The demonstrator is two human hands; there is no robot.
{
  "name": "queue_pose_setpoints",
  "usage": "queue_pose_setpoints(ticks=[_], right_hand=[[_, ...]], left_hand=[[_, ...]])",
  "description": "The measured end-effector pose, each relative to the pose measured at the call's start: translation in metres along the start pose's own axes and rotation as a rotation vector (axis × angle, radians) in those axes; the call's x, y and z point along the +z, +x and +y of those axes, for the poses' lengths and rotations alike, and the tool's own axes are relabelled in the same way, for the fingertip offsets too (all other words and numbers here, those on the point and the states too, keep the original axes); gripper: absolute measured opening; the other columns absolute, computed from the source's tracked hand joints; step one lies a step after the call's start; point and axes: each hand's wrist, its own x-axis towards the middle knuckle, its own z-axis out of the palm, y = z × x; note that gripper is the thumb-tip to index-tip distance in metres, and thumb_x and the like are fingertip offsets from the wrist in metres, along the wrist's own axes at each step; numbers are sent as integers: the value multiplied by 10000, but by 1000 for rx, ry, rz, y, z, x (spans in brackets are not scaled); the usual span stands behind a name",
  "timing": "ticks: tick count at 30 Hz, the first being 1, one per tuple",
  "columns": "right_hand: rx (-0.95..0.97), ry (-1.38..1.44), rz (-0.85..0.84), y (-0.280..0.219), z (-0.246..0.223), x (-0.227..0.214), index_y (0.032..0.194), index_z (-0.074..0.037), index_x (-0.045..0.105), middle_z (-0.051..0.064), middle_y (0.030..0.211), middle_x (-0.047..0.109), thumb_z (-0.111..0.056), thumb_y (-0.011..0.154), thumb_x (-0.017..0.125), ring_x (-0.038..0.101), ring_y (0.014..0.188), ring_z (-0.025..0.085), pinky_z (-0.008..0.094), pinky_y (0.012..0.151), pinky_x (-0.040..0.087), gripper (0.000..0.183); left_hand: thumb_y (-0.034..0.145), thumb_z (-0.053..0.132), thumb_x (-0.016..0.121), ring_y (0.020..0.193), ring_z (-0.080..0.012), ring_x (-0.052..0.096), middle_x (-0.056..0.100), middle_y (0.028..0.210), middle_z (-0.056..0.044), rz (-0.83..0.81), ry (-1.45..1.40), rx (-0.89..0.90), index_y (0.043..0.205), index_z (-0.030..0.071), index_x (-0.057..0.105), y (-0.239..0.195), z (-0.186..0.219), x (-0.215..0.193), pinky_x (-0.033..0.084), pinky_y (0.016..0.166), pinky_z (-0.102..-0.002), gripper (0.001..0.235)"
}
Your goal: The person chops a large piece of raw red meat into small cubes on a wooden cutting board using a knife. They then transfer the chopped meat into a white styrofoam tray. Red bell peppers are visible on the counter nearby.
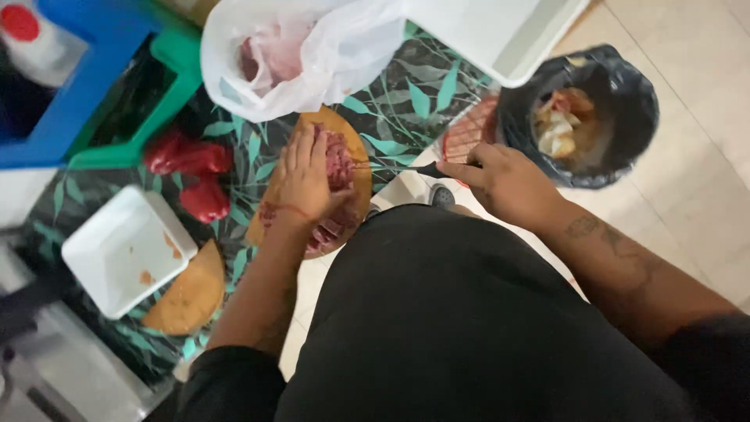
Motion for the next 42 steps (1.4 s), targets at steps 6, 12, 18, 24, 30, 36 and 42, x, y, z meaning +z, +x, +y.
queue_pose_setpoints(ticks=[6, 12, 18, 24, 30, 36, 42], right_hand=[[-173, 111, -114, 32, 42, 7, 1271, -336, 654, 68, 912, 583, -192, 922, 527, 646, 787, 317, 399, 713, 519, 398], [-228, 144, -128, 55, 59, 16, 1347, -300, 607, 121, 931, 583, -190, 886, 570, 638, 849, 367, 415, 734, 517, 475], [-235, 142, -124, 75, 54, 22, 1352, -322, 602, 134, 933, 607, -186, 928, 543, 649, 801, 345, 408, 699, 515, 449], [-339, 7, -20, 88, 40, 8, 1358, -380, 605, 88, 979, 593, -114, 918, 542, 615, 757, 286, 365, 665, 476, 518], [-271, 3, -11, 83, 52, 1, 1278, -386, 663, 54, 1029, 616, -171, 908, 581, 639, 879, 262, 364, 752, 488, 436], [-103, 87, -111, 58, 60, -12, 1291, -295, 669, 108, 1042, 622, -150, 920, 614, 627, 906, 320, 409, 781, 491, 402], [-102, 331, 4, 37, 65, -32, 1478, -185, 472, 172, 995, 541, 43, 978, 674, 519, 866, 308, 422, 840, 431, 585]], left_hand=[[657, 852, 641, 1275, -439, 465, 429, 1415, -221, 403, -58, 0, 1389, 60, 491, 19, -29, 51, 361, 1093, -518, 1089], [528, 645, 838, 1296, -391, 496, 446, 1421, -200, 106, -195, -297, 1461, 122, 370, 17, -16, 22, 413, 1059, -509, 1167], [603, 488, 726, 1095, -333, 562, 544, 1193, -99, 337, -102, -40, 1201, 194, 622, 32, -11, 2, 430, 906, -470, 675], [856, 341, 573, 1233, -156, 536, 639, 1234, 102, 282, -25, 216, 1156, 327, 657, 13, -17, 24, 353, 1030, -406, 313], [806, 234, 659, 1086, -279, 637, 698, 1176, -40, 354, -52, 279, 1078, 144, 715, 12, -58, 62, 489, 908, -441, 292], [646, 709, 796, 1252, -458, 515, 453, 1407, -273, 455, -140, -110, 1413, 115, 493, 23, -13, 26, 433, 1041, -540, 1016], [766, 484, 703, 1030, -455, 490, 491, 1164, -157, 235, -46, -199, 1207, 144, 574, 44, 8, 22, 427, 880, -574, 571]])
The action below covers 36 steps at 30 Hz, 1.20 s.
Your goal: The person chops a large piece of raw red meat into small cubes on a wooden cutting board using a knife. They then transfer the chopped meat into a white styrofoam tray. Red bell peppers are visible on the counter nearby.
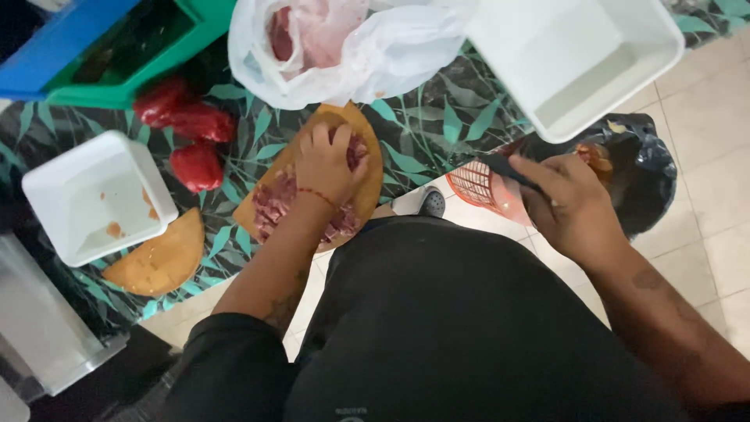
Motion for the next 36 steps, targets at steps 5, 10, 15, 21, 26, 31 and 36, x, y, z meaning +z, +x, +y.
queue_pose_setpoints(ticks=[5, 10, 15, 21, 26, 31, 36], right_hand=[[576, 169, 180, -27, 10, -2, 1308, 36, 526, 234, 1307, 513, -378, 995, 540, 490, 1262, 366, 434, 1032, 353, 519], [1178, 408, 427, 0, 15, -8, 951, -116, 543, 12, 739, 618, -340, 903, 734, 568, 640, 99, 292, 628, 466, 298], [1277, 751, 700, 30, 56, 14, 1065, -88, 594, 5, 865, 635, -339, 850, 748, 708, 816, 133, 327, 646, 720, 364], [1349, 505, 614, 29, 79, 23, 1190, -74, 551, -14, 935, 698, -130, 868, 742, 724, 717, 69, 165, 592, 671, 378], [970, -24, 644, -79, 117, 22, 1090, -37, 603, 56, 797, 519, -146, 858, 686, 436, 652, 165, 376, 501, 376, 270], [1045, 250, 484, -117, 74, -21, 948, -144, 499, -30, 878, 502, -76, 965, 676, 472, 766, 80, 244, 680, 399, 190], [999, 201, 229, -62, 73, -26, 920, -60, 517, -9, 824, 502, -128, 930, 672, 441, 734, 119, 323, 605, 369, 169]], left_hand=[[781, 409, 680, 892, -487, 593, 446, 1169, -164, -426, -179, -273, 1183, 217, 544, 17, 0, -1, 483, 706, -634, 466], [747, 276, 545, 670, -307, 517, 518, 718, -89, -371, -306, -247, 683, 123, 506, 35, 5, -24, 405, 624, -456, 171], [714, 309, 757, 796, -128, 697, 747, 867, 4, -203, -504, -444, 946, 184, 720, 23, -44, 15, 530, 762, -274, 267], [753, 210, 658, 741, -106, 543, 608, 855, 31, -273, -812, -867, 869, 186, 626, 31, -14, -51, 446, 671, -278, 123], [722, 225, 720, 815, -35, 551, 628, 829, 118, -197, -839, -773, 829, 173, 678, 32, -39, -32, 454, 804, -216, 127], [761, 270, 682, 871, -108, 586, 611, 882, 59, -315, -788, -765, 954, 155, 699, 35, -32, -61, 442, 863, -261, 225], [797, 261, 692, 839, -119, 596, 631, 872, 48, -411, -802, -733, 963, 167, 678, 43, -30, -61, 448, 835, -269, 191]])
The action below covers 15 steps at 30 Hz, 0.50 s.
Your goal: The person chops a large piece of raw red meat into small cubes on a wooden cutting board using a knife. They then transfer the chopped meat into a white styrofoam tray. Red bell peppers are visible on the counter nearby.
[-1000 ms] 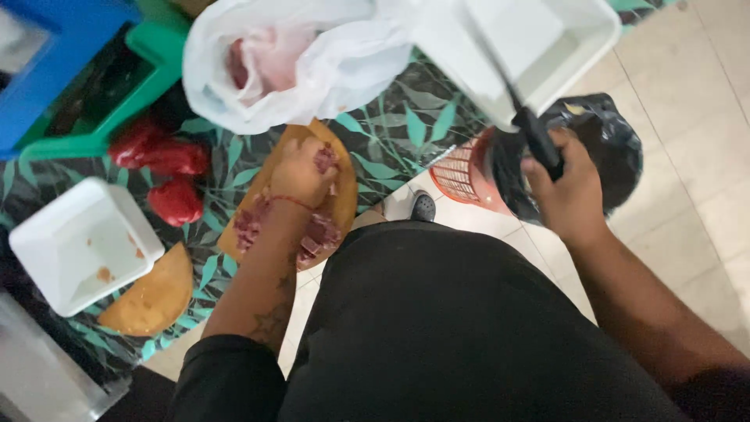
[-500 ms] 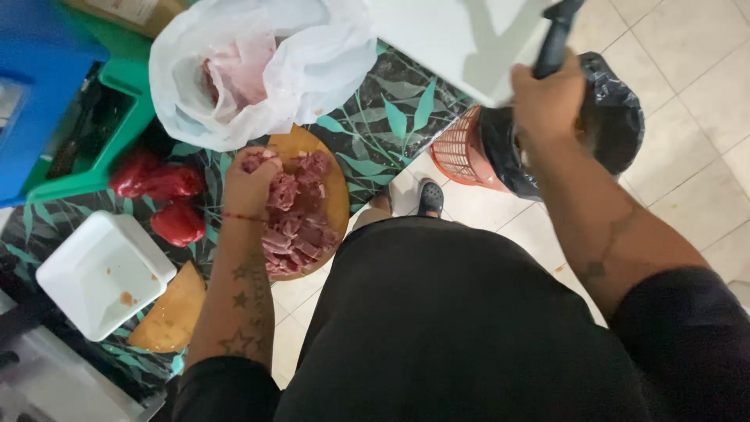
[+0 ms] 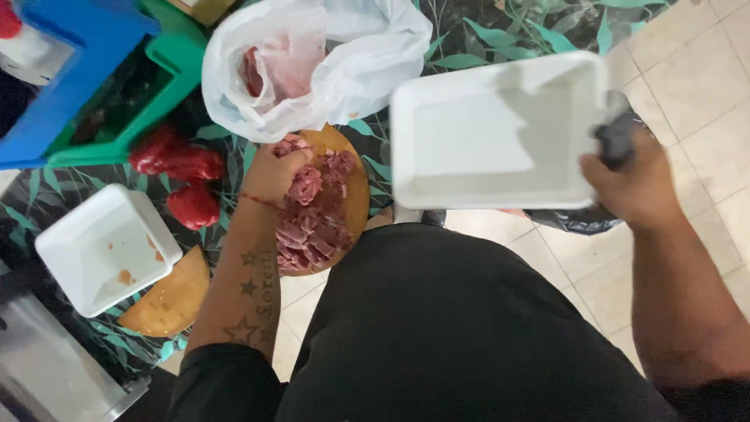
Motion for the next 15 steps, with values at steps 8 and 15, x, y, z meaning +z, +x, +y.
queue_pose_setpoints(ticks=[8, 15], right_hand=[[-412, -219, -323, 80, -89, 69, 851, -66, 445, 140, 768, 453, -34, 885, 569, 456, 653, 313, 437, 548, 304, 132], [-362, -235, -145, 79, -69, 71, 1018, -20, 586, 208, 864, 524, -98, 913, 638, 513, 682, 393, 499, 528, 346, 141]], left_hand=[[765, 196, 747, 806, -117, 601, 621, 879, 31, 28, -355, -20, 909, 161, 604, -26, 47, 12, 504, 757, -268, 206], [858, -33, 668, 499, -170, 532, 608, 673, -119, -316, -467, 395, 1112, 28, 469, -6, 70, 59, 466, 497, -291, 328]])
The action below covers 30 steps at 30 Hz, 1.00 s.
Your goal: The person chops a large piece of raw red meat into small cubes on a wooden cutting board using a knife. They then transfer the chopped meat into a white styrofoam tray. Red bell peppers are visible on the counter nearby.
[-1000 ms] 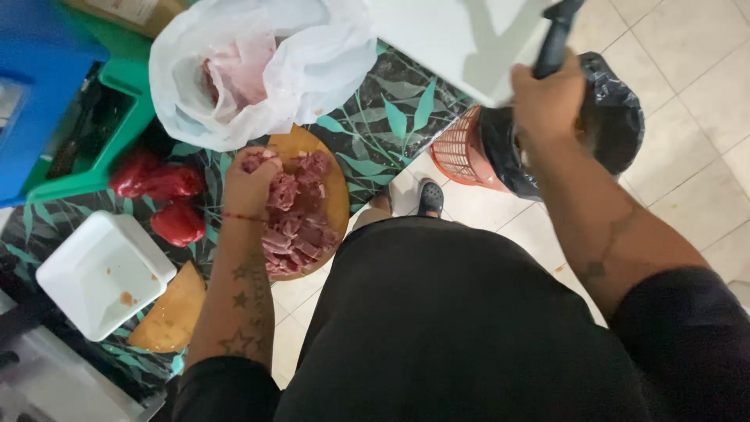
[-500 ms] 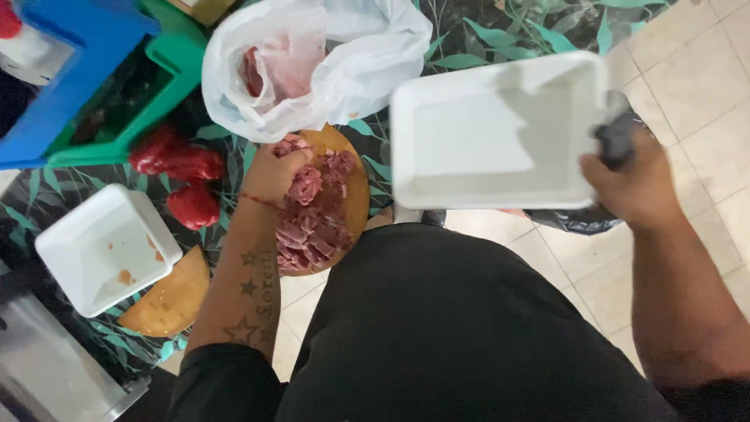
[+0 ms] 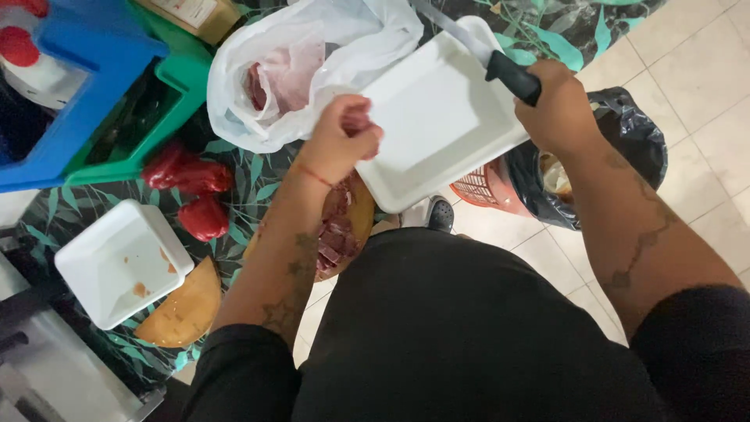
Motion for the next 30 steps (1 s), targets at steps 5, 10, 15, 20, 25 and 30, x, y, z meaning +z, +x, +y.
queue_pose_setpoints(ticks=[5, 10, 15, 20, 25, 30], right_hand=[[83, -68, 110, 4, 24, 11, 1372, 2, 551, 294, 1221, 599, -214, 925, 705, 574, 1062, 485, 573, 795, 454, 520], [9, 20, 147, -5, 25, 5, 1155, 20, 580, 238, 1008, 581, -141, 963, 695, 567, 879, 415, 504, 672, 415, 275], [209, 103, 117, -34, -5, -7, 1341, 61, 548, 251, 1113, 606, -176, 975, 695, 602, 924, 419, 534, 674, 461, 460], [251, 72, 108, -57, -8, 3, 901, -36, 475, 131, 814, 474, -214, 1002, 696, 478, 731, 309, 448, 639, 367, 301], [201, 45, 154, -66, 0, 7, 1002, -39, 573, 143, 850, 625, -238, 961, 708, 599, 806, 331, 447, 737, 432, 244], [497, 199, 88, -55, -25, -6, 910, -100, 481, 86, 587, 594, -211, 929, 600, 638, 444, 233, 335, 387, 439, 164]], left_hand=[[945, 196, 567, 1087, -180, 623, 621, 1289, -43, -200, 996, -102, 1136, 158, 685, -25, 76, 29, 514, 991, -339, 227], [856, 245, 602, 804, -205, 697, 747, 917, -18, 82, 989, 284, 934, 147, 740, -21, 6, -41, 516, 751, -358, 186], [759, 344, 749, 1075, -461, 588, 553, 1254, -239, -117, 1302, -161, 1380, 93, 407, -49, -46, -74, 477, 872, -540, 751], [918, 297, 478, 950, -454, 559, 559, 1089, -264, -12, 1059, 189, 1089, -10, 596, -63, -43, -60, 458, 793, -511, 370], [734, 160, 703, 1028, -407, 593, 621, 1116, -182, 18, 1185, 64, 1117, 124, 587, -35, -100, -78, 463, 856, -481, 402], [716, 18, 650, 1157, -413, 509, 498, 1297, -177, -21, 1111, 474, 1206, 46, 628, -32, -91, -70, 414, 1026, -503, 491]])
